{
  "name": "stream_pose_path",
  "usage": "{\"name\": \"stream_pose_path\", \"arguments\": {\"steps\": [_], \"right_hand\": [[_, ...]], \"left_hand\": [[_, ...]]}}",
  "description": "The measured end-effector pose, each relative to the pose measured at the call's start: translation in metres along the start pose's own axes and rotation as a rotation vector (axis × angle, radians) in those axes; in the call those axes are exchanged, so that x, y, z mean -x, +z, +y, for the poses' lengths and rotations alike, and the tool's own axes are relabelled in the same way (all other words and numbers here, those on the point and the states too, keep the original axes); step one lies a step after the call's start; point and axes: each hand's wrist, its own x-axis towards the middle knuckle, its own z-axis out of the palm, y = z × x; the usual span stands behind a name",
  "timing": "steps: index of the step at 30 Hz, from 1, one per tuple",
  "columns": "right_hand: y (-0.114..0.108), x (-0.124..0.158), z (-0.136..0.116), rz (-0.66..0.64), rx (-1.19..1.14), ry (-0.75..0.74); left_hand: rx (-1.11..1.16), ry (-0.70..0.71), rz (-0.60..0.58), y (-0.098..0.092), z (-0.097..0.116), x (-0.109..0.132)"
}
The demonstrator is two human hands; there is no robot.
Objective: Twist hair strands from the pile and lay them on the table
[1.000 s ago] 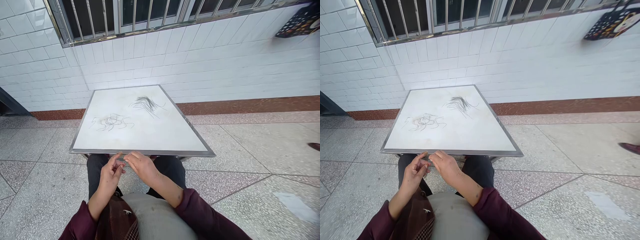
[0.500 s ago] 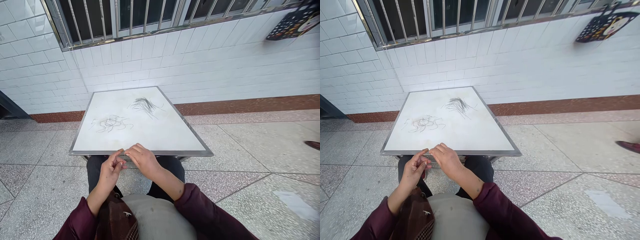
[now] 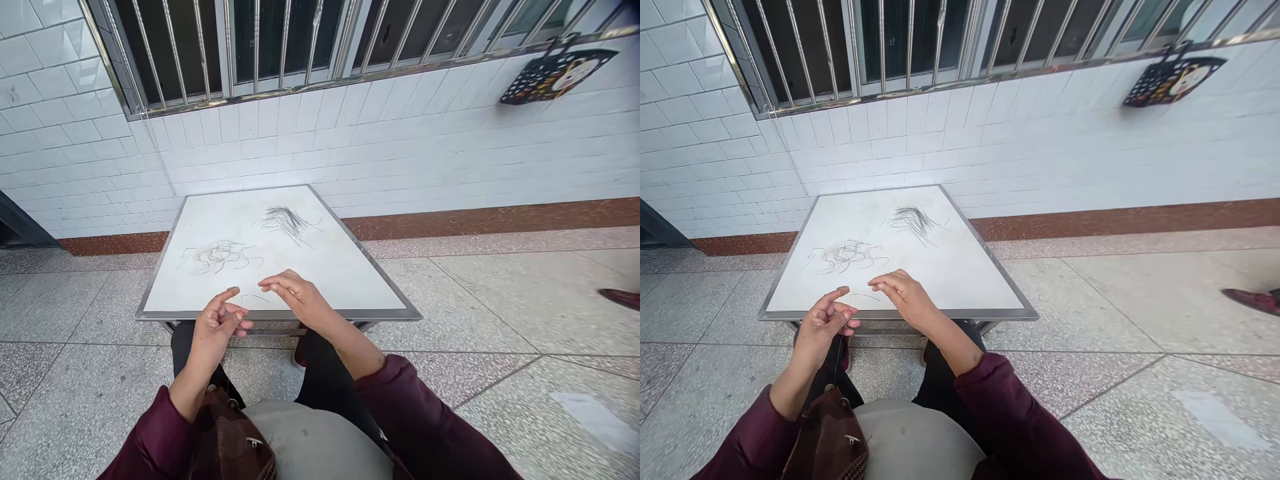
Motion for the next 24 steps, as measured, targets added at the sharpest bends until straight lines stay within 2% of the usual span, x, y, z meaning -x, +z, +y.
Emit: {"name": "stream_pose_path", "arguments": {"steps": [5, 9, 10, 15, 19, 24], "right_hand": [[0.011, 0.007, -0.008, -0.004, 0.036, -0.092], [0.026, 0.017, -0.023, 0.254, 0.025, -0.033], [0.031, 0.021, -0.027, 0.271, 0.015, -0.009], [0.061, 0.031, -0.041, 0.057, -0.100, 0.059], [0.078, 0.032, -0.044, 0.030, -0.216, 0.181], [0.080, 0.034, -0.047, 0.038, -0.181, 0.248]], "left_hand": [[0.065, -0.033, -0.002, -0.001, 0.000, 0.002], [0.187, -0.062, 0.044, -0.003, 0.000, 0.001], [0.217, -0.059, 0.066, -0.004, 0.001, 0.000], [0.275, 0.022, 0.133, -0.003, 0.000, -0.002], [0.323, 0.028, 0.107, -0.001, -0.005, 0.000], [0.257, 0.121, 0.141, -0.003, -0.009, 0.004]]}}
